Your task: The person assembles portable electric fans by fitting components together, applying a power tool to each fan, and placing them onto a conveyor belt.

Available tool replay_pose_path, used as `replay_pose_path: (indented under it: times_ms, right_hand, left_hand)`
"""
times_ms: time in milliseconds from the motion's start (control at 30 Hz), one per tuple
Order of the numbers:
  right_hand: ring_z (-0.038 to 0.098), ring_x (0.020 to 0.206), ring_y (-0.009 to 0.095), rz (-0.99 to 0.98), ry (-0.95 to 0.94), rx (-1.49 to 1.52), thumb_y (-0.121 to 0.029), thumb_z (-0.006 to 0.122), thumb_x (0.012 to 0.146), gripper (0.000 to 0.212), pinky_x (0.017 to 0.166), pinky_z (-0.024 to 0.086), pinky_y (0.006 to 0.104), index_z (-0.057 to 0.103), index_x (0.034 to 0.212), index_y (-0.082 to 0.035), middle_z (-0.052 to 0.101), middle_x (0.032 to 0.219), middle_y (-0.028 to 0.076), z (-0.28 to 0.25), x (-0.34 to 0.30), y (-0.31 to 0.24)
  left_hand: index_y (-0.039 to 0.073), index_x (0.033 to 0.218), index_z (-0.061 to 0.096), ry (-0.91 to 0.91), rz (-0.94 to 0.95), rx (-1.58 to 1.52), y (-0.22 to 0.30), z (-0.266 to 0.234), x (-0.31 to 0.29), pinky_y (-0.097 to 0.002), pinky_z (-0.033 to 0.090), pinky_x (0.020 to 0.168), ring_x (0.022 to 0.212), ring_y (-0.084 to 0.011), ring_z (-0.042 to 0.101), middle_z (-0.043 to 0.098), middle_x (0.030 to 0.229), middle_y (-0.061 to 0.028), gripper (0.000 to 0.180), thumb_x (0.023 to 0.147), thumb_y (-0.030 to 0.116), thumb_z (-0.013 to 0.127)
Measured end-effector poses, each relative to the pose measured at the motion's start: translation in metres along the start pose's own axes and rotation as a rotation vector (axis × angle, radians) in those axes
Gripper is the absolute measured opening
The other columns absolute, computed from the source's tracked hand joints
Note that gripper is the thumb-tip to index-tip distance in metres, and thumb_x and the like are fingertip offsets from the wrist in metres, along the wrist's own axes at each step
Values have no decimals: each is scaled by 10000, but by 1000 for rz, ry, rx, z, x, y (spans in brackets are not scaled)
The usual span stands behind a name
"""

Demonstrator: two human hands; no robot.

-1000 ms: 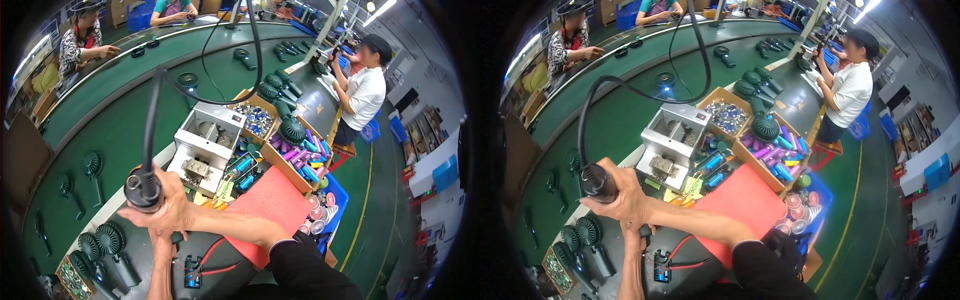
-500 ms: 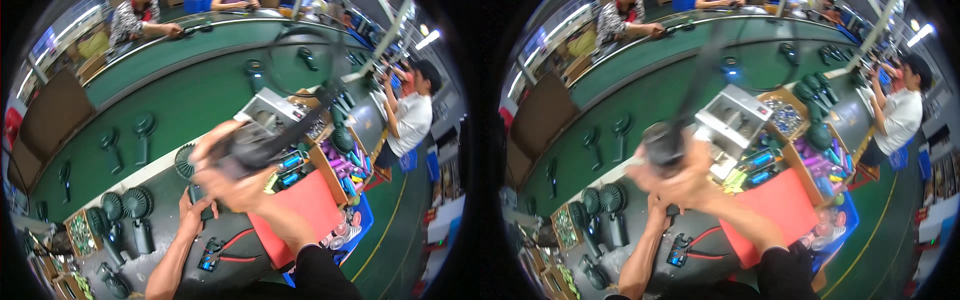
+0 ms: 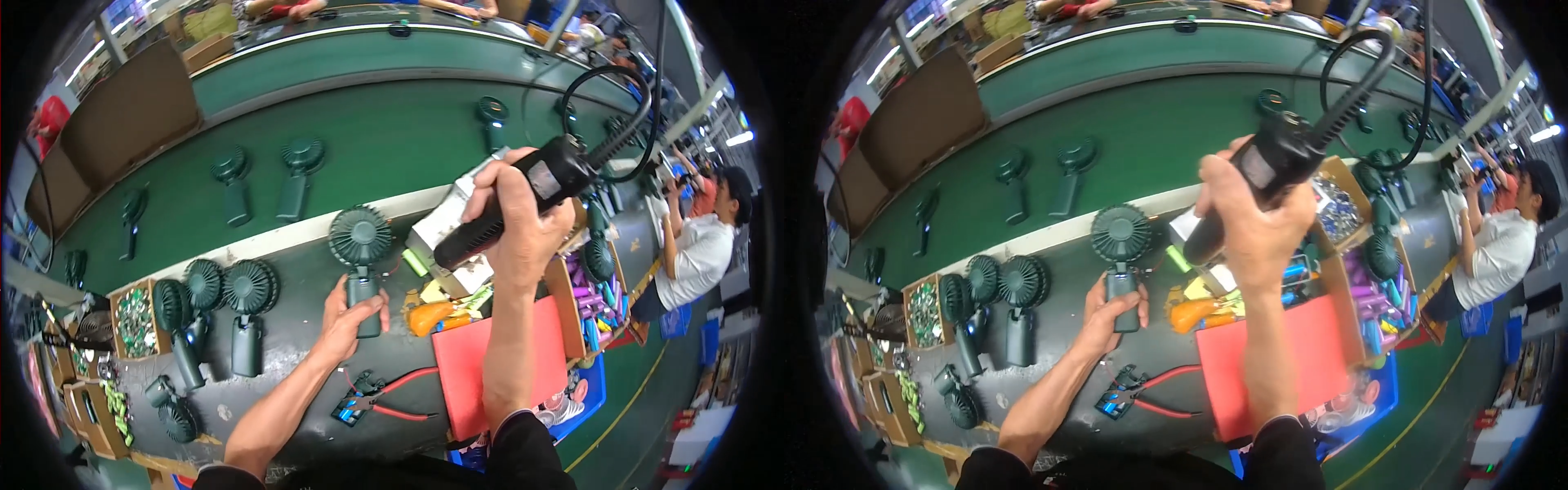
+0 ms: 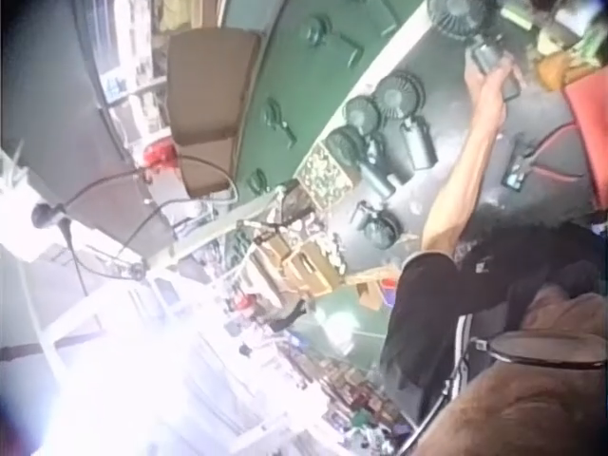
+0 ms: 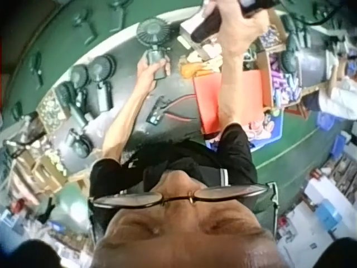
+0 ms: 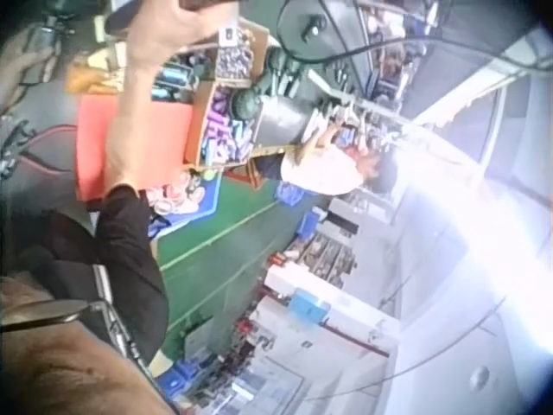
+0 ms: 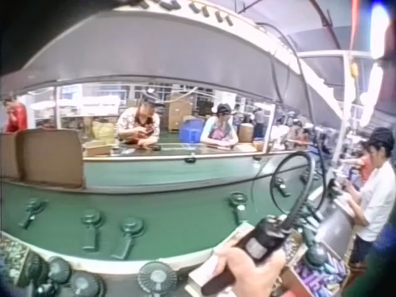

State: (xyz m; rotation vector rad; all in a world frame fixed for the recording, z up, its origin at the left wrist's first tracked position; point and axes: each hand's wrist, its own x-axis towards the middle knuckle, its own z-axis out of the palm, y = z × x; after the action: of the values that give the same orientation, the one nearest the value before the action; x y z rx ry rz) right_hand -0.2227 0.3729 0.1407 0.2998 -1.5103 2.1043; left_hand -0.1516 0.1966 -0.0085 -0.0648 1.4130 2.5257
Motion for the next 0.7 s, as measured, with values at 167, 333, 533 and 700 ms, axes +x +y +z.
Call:
replay_pose_path:
  times_ms: [167,333,533,700]
  right_hand:
    - [600,539,180,26,-108,232,48,620,814,278,527,505,291,493,1062,48,635,800,164,16,-16,13]
    - [617,587,176,-47,-171,263,52,657,795,339,546,521,289,497,1092,29,645,838,171,24,-29,25]
    - [621,614,160,-42,-175,271,29,720,783,387,573,526,279,500,1100,17,656,853,152,25,-33,30]
    - [596,579,196,-99,-266,155,-154,667,898,356,521,532,327,469,1144,12,615,854,181,24,-33,43]
  left_hand:
    - [-5,1115,439,-10,-20,-58,3,1,1,-323,499,568,654,-208,597,575,876,-145,351,807,53,599]
    - [-10,1083,442,-18,-21,-94,4,-4,1,-326,507,585,663,-198,606,585,888,-136,319,818,44,609]
    - [-17,1070,442,-22,-47,-112,3,-3,1,-327,512,606,672,-191,615,595,903,-130,303,828,32,618]
    - [-18,1064,450,-23,-58,-112,4,-3,1,-327,511,599,671,-193,615,597,903,-133,290,831,27,616]
